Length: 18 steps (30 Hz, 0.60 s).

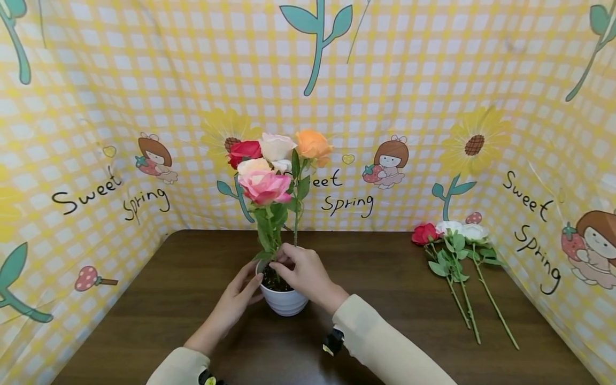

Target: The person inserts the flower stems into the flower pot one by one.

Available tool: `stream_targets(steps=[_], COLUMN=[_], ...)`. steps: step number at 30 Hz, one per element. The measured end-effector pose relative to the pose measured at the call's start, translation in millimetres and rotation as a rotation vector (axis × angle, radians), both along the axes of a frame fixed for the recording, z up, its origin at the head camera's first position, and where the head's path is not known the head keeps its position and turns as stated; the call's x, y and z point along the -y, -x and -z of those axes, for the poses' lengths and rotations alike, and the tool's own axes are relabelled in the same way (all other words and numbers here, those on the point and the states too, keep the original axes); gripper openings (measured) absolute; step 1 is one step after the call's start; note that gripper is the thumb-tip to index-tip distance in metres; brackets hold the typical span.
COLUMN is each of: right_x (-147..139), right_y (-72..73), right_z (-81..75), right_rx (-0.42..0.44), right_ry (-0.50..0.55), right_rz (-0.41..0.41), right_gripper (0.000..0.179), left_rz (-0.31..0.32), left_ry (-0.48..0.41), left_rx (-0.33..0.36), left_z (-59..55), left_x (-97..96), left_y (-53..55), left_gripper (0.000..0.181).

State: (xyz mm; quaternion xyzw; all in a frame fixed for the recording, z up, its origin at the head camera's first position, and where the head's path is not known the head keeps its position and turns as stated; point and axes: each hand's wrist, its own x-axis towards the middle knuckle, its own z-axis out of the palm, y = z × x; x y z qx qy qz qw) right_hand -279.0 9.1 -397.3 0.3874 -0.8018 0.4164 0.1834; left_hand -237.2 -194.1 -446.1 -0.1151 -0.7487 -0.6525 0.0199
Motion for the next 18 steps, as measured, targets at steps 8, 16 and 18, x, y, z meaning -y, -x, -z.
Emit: stream_targets(steps=[8, 16, 18], right_x=[-4.9, -1.1, 1.2], right_y=[1.3, 1.9, 1.6], right_z=[-1.1, -4.3, -4.9], right_rx=[0.034, 0.050, 0.047], right_ry=[-0.008, -0.067, -0.076], right_rz=[-0.002, 0.018, 0.028], right_gripper=[0.015, 0.017, 0.017], left_rz=[0.021, 0.013, 0.014], left_ry=[0.019, 0.008, 0.006], left_rx=[-0.007, 0.005, 0.007], left_z=[0.5, 0.2, -0.1], left_x=[1.7, 1.8, 1.3], left_y=[-1.5, -1.9, -2.0], left_gripper=[0.053, 0.053, 0.053])
